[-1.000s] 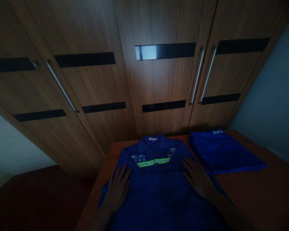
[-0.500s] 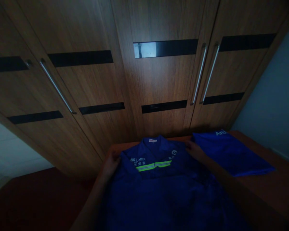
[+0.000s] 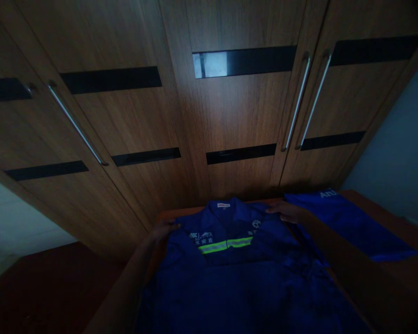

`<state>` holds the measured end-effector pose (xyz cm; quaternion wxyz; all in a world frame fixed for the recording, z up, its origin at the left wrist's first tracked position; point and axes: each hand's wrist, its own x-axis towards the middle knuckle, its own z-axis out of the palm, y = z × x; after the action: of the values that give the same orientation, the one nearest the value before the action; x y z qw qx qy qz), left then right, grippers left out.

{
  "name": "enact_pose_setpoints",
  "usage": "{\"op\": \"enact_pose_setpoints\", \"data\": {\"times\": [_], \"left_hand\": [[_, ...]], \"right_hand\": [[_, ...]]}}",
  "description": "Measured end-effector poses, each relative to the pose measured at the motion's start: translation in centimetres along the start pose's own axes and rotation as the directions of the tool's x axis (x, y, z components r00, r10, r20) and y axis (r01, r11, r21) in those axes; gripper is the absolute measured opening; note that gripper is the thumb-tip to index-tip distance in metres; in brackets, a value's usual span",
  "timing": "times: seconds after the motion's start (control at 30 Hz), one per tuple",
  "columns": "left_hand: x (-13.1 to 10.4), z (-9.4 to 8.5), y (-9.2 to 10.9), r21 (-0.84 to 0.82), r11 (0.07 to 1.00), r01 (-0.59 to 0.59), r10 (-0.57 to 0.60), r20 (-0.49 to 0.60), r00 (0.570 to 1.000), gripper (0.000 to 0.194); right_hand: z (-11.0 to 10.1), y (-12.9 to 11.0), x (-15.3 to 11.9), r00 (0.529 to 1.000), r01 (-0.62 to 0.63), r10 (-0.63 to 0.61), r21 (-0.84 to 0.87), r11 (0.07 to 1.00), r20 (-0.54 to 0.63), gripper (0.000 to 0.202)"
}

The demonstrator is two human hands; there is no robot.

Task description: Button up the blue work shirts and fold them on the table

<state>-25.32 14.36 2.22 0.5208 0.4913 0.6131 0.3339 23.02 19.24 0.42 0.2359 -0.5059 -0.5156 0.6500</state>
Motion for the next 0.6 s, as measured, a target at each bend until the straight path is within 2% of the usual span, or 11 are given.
{"op": "enact_pose_setpoints", "data": {"times": [0.1, 0.17, 0.37, 0.47, 0.6], "left_hand": [[0.5, -0.2, 0.0, -0.036, 0.999, -0.006, 0.007, 0.015, 1.0, 0.034], [0.7, -0.1, -0.2, -0.056, 0.998, -0.018, 0.019, 0.002, 1.0, 0.034], [0.8, 0.6, -0.8, -0.099, 0.991, -0.087, 0.069, -0.167, 0.983, 0.038], [0.1, 1.1, 0.2, -0.11, 0.982, -0.153, 0.126, -0.224, 0.966, 0.042], [-2.0, 1.4, 3.1, -0.089, 0.968, -0.235, 0.207, -0.249, 0.946, 0.045]], "right_hand": [[-0.1, -0.4, 0.0, 1.0, 0.01, -0.01, 0.021, 1.0, 0.021, 0.033], [-0.2, -0.4, 0.1, 1.0, 0.024, -0.023, 0.016, 1.0, -0.007, 0.034], [0.1, -0.5, -0.4, 0.971, 0.084, -0.093, -0.049, 0.995, -0.222, 0.029], [0.7, -1.0, -1.6, 0.939, 0.151, -0.166, -0.071, 0.986, -0.301, 0.032], [1.3, -1.7, -4.4, 0.897, 0.232, -0.257, -0.11, 0.966, -0.361, 0.034]]}}
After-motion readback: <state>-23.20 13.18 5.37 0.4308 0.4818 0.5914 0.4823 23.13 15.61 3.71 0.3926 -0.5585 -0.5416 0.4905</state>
